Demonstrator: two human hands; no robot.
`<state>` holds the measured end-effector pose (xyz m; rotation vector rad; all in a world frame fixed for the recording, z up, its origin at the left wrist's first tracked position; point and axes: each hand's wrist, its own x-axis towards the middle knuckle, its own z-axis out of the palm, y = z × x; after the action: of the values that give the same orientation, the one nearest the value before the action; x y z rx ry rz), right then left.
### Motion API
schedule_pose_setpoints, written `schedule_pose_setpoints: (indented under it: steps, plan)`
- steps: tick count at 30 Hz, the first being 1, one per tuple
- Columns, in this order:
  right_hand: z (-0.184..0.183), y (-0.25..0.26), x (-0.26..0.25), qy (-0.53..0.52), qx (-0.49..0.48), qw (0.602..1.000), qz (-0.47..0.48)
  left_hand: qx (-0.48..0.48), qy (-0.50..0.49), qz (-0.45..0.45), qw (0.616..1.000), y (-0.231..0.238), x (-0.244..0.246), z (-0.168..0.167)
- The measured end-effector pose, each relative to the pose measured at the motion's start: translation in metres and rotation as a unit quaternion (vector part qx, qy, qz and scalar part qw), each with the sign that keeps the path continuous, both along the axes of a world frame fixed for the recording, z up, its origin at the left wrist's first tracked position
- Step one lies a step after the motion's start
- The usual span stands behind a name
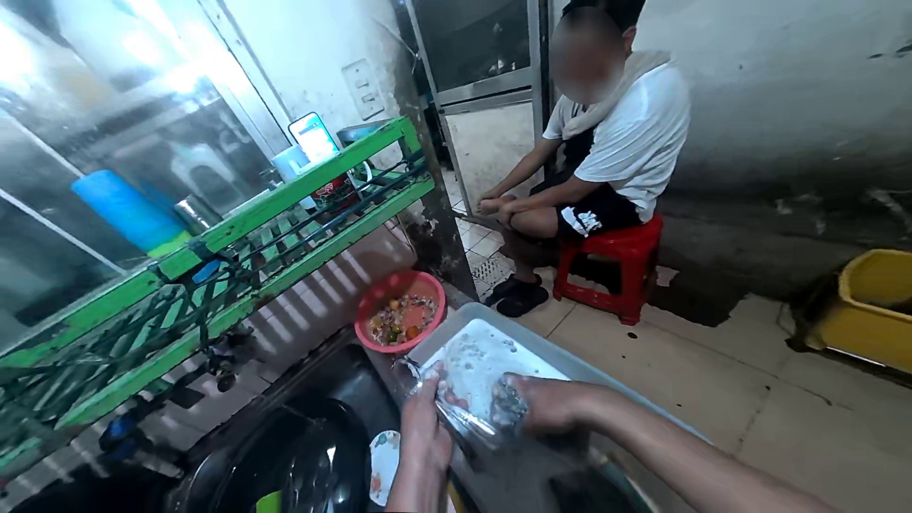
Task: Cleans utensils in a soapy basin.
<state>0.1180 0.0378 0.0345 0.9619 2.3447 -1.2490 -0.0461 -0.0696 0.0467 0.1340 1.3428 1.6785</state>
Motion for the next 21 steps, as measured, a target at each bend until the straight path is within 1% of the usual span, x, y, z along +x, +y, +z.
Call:
schedule_pose_setpoints:
  steps: [1, 3, 5, 6, 7, 8, 9, 10, 11, 12, 13, 14, 15, 16, 17, 18, 20, 21]
  plan:
    - [-0.011, 0.002, 0.000, -0.011, 0.048, 0.999, -0.015, -0.033, 0.006, -0.007, 0.999, 0.001, -0.003, 0.001]
    - [-0.027, 0.000, 0.000, -0.040, 0.129, 0.991, -0.006, -0.069, -0.017, -0.042, 0.997, 0.002, -0.004, 0.002]
    - [-0.038, 0.000, 0.001, -0.057, 0.142, 0.988, 0.015, -0.075, -0.047, -0.047, 0.995, 0.002, 0.000, 0.001]
    - [-0.040, 0.002, 0.002, -0.047, 0.125, 0.991, 0.003, -0.077, -0.052, -0.045, 0.995, 0.002, 0.003, 0.000]
    - [-0.039, 0.007, 0.004, -0.020, 0.096, 0.995, -0.034, -0.076, -0.055, -0.046, 0.995, 0.001, 0.006, -0.001]
    - [-0.033, 0.012, 0.006, 0.029, 0.056, 0.994, -0.093, -0.074, -0.051, -0.051, 0.995, 0.001, 0.008, -0.001]
    - [-0.019, 0.015, 0.007, 0.087, 0.001, 0.983, -0.163, -0.074, -0.038, -0.055, 0.995, 0.000, 0.011, -0.001]
    - [-0.004, 0.016, 0.009, 0.145, -0.063, 0.961, -0.225, -0.076, -0.015, -0.055, 0.995, 0.000, 0.013, -0.001]
    - [0.009, 0.014, 0.009, 0.209, -0.124, 0.931, -0.272, -0.080, 0.018, -0.056, 0.995, 0.000, 0.016, -0.002]
    - [0.021, 0.010, 0.008, 0.261, -0.172, 0.905, -0.288, -0.085, 0.054, -0.062, 0.993, 0.000, 0.018, -0.002]
    - [0.031, 0.005, 0.005, 0.289, -0.192, 0.896, -0.278, -0.089, 0.093, -0.068, 0.989, 0.001, 0.020, -0.003]
    - [0.038, 0.001, 0.001, 0.296, -0.180, 0.903, -0.254, -0.091, 0.131, -0.077, 0.984, 0.001, 0.023, -0.004]
    - [0.043, -0.001, -0.004, 0.286, -0.143, 0.918, -0.237, -0.090, 0.163, -0.089, 0.979, 0.001, 0.025, -0.006]
    - [0.045, -0.002, -0.009, 0.276, -0.105, 0.925, -0.239, -0.087, 0.180, -0.103, 0.974, 0.000, 0.028, -0.005]
    - [0.043, 0.000, -0.013, 0.280, -0.086, 0.918, -0.268, -0.089, 0.183, -0.116, 0.972, -0.001, 0.030, -0.004]
    - [0.037, 0.002, -0.016, 0.293, -0.085, 0.900, -0.311, -0.094, 0.178, -0.129, 0.971, -0.001, 0.031, -0.002]
    - [0.029, 0.001, -0.020, 0.320, -0.119, 0.865, -0.367, -0.093, 0.157, -0.139, 0.973, -0.002, 0.034, 0.000]
    - [0.025, -0.003, -0.020, 0.329, -0.139, 0.860, -0.366, -0.094, 0.154, -0.131, 0.975, -0.003, 0.035, 0.001]
